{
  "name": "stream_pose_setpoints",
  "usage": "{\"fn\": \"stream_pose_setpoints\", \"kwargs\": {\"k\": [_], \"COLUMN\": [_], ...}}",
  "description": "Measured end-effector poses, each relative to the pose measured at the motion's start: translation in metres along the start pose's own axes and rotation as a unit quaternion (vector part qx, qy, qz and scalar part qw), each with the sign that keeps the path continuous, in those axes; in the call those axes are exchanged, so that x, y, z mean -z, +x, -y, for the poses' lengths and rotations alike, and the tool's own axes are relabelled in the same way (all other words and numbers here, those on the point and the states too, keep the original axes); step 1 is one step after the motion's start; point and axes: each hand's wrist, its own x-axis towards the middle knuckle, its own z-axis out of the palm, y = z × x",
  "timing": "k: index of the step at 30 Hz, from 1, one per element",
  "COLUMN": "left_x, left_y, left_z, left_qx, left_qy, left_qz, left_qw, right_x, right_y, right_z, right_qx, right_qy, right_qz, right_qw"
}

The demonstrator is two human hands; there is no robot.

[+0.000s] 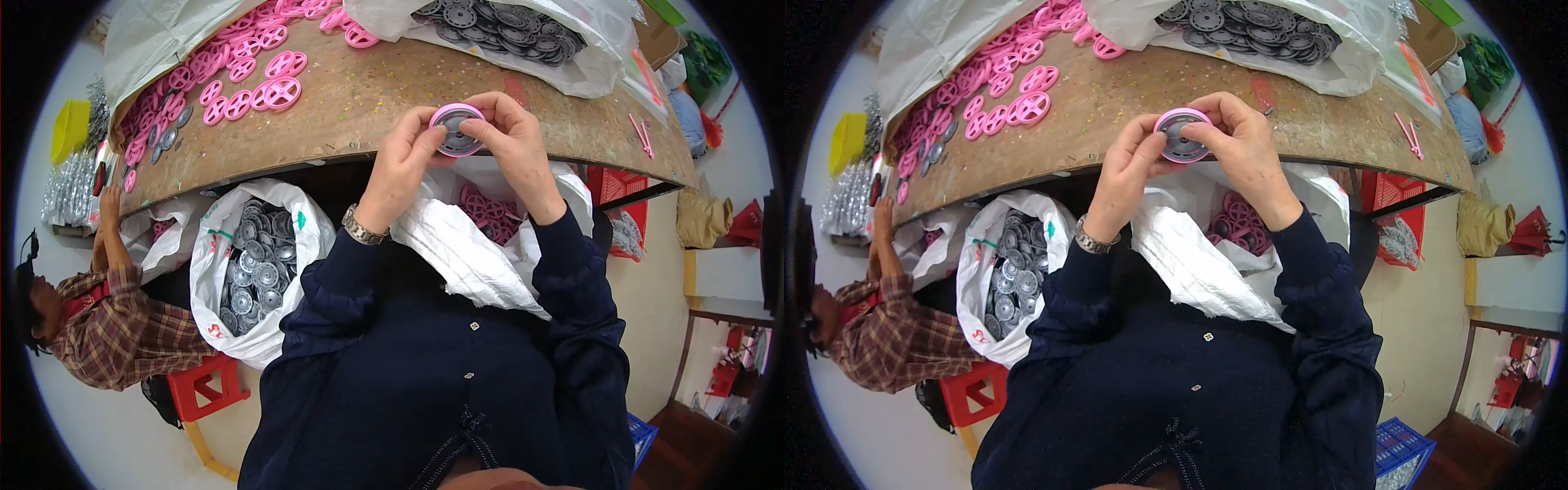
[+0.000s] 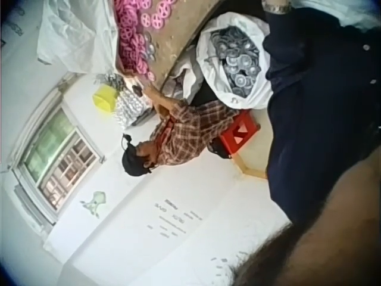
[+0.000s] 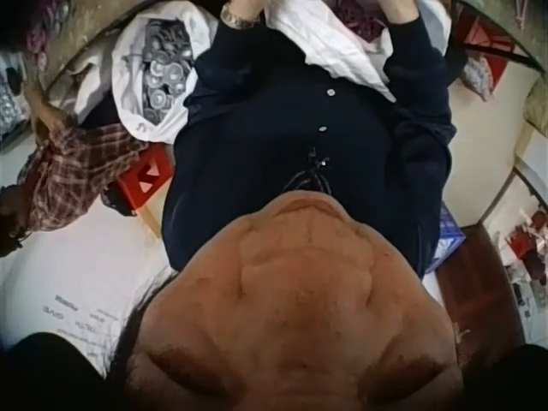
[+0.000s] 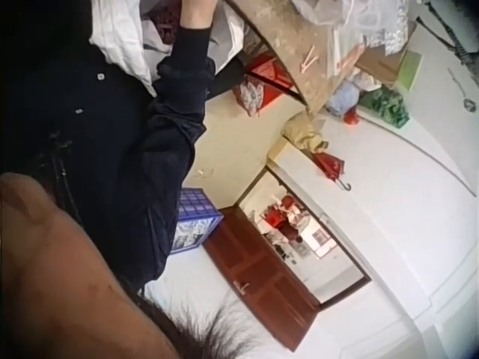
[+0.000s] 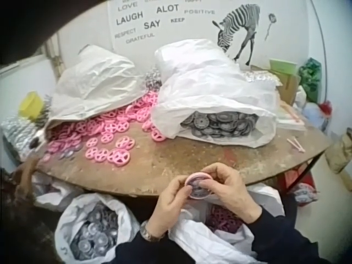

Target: Assemble small plastic toy components by fitting together circular bases and pink geared inserts.

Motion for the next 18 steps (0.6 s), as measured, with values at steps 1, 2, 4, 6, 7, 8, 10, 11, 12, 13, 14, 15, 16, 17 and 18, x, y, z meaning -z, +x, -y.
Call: {"fn": "stream_pose_setpoints", "kwargs": {"k": [1, 2, 4, 6, 7, 8, 10, 11, 12, 13, 14, 15, 16, 17, 18], "left_x": [-0.002, -0.004, -0.006, -0.006, -0.007, -0.007, -0.006, -0.003, -0.001, -0.001, -0.003, -0.004, -0.006, -0.007, -0.007], "left_y": [-0.001, -0.003, -0.005, -0.006, -0.007, -0.007, -0.008, -0.007, -0.007, -0.007, -0.007, -0.007, -0.007, -0.007, -0.007], "left_z": [-0.001, -0.003, -0.003, -0.002, -0.002, -0.001, 0.001, 0.003, 0.005, 0.007, 0.01, 0.011, 0.011, 0.011, 0.01], "left_qx": [0.0, -0.006, -0.013, -0.033, -0.033, -0.046, -0.059, -0.095, -0.131, -0.13, -0.165, -0.199, -0.199, -0.176, -0.153], "left_qy": [0.0, 0.02, 0.04, 0.058, 0.058, 0.074, 0.09, 0.147, 0.203, 0.203, 0.228, 0.253, 0.253, 0.232, 0.211], "left_qz": [0.001, 0.011, 0.021, 0.013, 0.013, 0.008, 0.004, 0.001, -0.002, -0.002, -0.025, -0.048, -0.047, -0.043, -0.039], "left_qw": [1.0, 1.0, 0.999, 0.998, 0.998, 0.996, 0.994, 0.985, 0.971, 0.971, 0.959, 0.946, 0.946, 0.956, 0.965], "right_x": [0.002, 0.002, 0.003, 0.004, 0.004, 0.006, 0.009, 0.008, 0.004, 0.002, 0.0, -0.002, -0.003, -0.002, -0.001], "right_y": [-0.003, -0.005, -0.009, -0.012, -0.013, -0.013, -0.013, -0.015, -0.018, -0.02, -0.021, -0.021, -0.021, -0.021, -0.02], "right_z": [0.005, 0.007, 0.01, 0.013, 0.014, 0.015, 0.016, 0.016, 0.016, 0.015, 0.014, 0.013, 0.011, 0.008, 0.005], "right_qx": [-0.002, -0.002, 0.005, 0.008, 0.012, 0.012, 0.009, 0.008, 0.019, 0.03, 0.03, 0.048, 0.066, 0.066, 0.04], "right_qy": [-0.025, -0.025, -0.053, -0.081, -0.109, -0.109, -0.141, -0.14, -0.165, -0.19, -0.19, -0.198, -0.207, -0.207, -0.195], "right_qz": [0.026, 0.026, 0.035, 0.04, 0.044, 0.044, 0.088, 0.088, 0.064, 0.04, 0.04, 0.028, 0.015, 0.014, 0.012], "right_qw": [0.999, 0.999, 0.998, 0.996, 0.993, 0.993, 0.986, 0.986, 0.984, 0.98, 0.981, 0.979, 0.976, 0.976, 0.98]}}
